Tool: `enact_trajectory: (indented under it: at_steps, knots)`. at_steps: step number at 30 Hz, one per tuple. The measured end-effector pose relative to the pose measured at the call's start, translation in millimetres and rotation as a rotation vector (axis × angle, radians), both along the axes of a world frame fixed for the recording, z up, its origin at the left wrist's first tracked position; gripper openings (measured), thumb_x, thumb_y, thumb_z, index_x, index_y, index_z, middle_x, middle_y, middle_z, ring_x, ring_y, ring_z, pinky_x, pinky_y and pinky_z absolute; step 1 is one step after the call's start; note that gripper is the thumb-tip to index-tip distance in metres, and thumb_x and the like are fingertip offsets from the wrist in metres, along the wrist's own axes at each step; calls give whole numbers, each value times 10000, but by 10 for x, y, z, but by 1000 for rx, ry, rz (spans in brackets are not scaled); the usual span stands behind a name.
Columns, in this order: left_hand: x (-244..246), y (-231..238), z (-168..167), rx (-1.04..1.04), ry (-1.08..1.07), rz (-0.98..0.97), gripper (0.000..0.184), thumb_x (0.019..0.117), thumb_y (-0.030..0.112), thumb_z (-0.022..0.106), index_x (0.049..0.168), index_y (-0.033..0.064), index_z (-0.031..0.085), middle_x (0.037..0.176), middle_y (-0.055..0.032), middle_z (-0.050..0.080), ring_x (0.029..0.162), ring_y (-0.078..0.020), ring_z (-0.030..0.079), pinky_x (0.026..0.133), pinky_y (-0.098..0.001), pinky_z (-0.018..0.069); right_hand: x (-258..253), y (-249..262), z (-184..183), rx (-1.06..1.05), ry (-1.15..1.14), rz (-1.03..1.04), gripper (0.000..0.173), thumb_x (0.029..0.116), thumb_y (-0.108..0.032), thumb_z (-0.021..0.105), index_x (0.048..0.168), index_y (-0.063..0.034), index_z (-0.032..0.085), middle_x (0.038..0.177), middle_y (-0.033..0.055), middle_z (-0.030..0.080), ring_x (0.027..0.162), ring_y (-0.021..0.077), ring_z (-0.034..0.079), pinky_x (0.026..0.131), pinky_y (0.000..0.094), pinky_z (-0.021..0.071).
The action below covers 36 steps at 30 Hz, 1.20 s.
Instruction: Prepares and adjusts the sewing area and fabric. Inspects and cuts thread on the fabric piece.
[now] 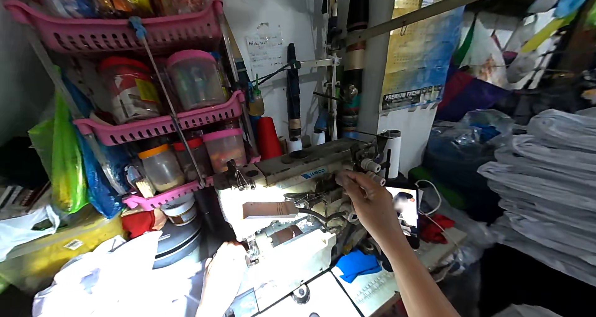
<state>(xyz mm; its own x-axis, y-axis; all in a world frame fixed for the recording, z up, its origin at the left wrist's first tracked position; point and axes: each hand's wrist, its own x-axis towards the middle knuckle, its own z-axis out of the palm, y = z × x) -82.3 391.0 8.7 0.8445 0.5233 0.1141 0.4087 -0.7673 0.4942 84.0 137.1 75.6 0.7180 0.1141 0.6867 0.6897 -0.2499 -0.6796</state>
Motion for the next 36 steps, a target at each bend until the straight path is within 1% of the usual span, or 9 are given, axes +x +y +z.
enact_trajectory:
  at_steps: [3,9,12,17,23,25,28,31,36]
  knots:
    - [15,22,-32,6,-5,7,423,1098,281,382,1215,9,684,1326,-180,627,1262,-298,569,1088,-492,364,59,-53,-131,-107,2,-27,297,1065,-115,516,1331,-84,644,1099,124,700,696,205,668,630,425,582]
    - [-24,-54,70,24,30,7,423,1104,257,367,1234,-15,664,1353,-192,613,1284,-300,560,1101,-483,358,52,-57,-231,-91,-59,-79,206,1052,-123,548,1172,-52,699,1030,104,692,688,182,666,626,385,591]
    - [-41,-86,131,17,65,2,428,1114,258,353,1263,-13,649,1383,-198,593,1320,-311,536,1121,-489,339,-3,-118,-143,-88,-75,-81,241,1047,-148,552,1217,-58,698,1048,112,691,705,192,667,630,402,588]
    - [-26,3,8,81,47,-11,408,1100,238,367,1253,2,663,1358,-188,612,1314,-320,545,1117,-506,356,-37,-337,125,-45,-92,-202,350,1011,-141,601,1350,-56,592,1135,195,649,831,306,666,692,513,558]
    - [21,43,-18,76,12,-6,380,1091,161,376,1246,-52,649,1344,-229,608,1329,-360,527,1110,-516,376,99,-397,236,-160,-180,-259,237,1005,-130,648,1199,5,668,1090,193,649,774,284,643,686,481,548]
    - [53,62,-85,103,-14,2,357,1075,143,390,1221,-42,660,1310,-229,613,1304,-363,541,1083,-527,405,70,-404,259,-181,-178,-241,250,1014,-132,637,1201,32,663,1093,220,653,787,319,650,705,517,547]
    - [-3,-45,89,107,94,-9,366,1087,112,371,1290,-52,628,1397,-239,576,1387,-366,478,1143,-498,352,43,-405,291,-196,-179,-241,264,1025,-140,617,1189,65,652,1098,259,649,817,366,655,730,560,537]
    - [39,9,-35,132,24,16,348,1068,127,394,1229,-22,665,1319,-214,615,1306,-353,544,1092,-509,406,57,-400,304,-205,-181,-246,292,1041,-181,601,1177,71,657,1080,269,645,823,394,644,737,593,520]
    - [103,36,-106,79,4,47,350,1068,141,382,1239,12,658,1334,-185,605,1303,-321,546,1087,-518,407,154,-445,297,-243,-202,-284,387,1072,-273,544,1055,95,664,994,293,644,811,448,638,722,659,485]
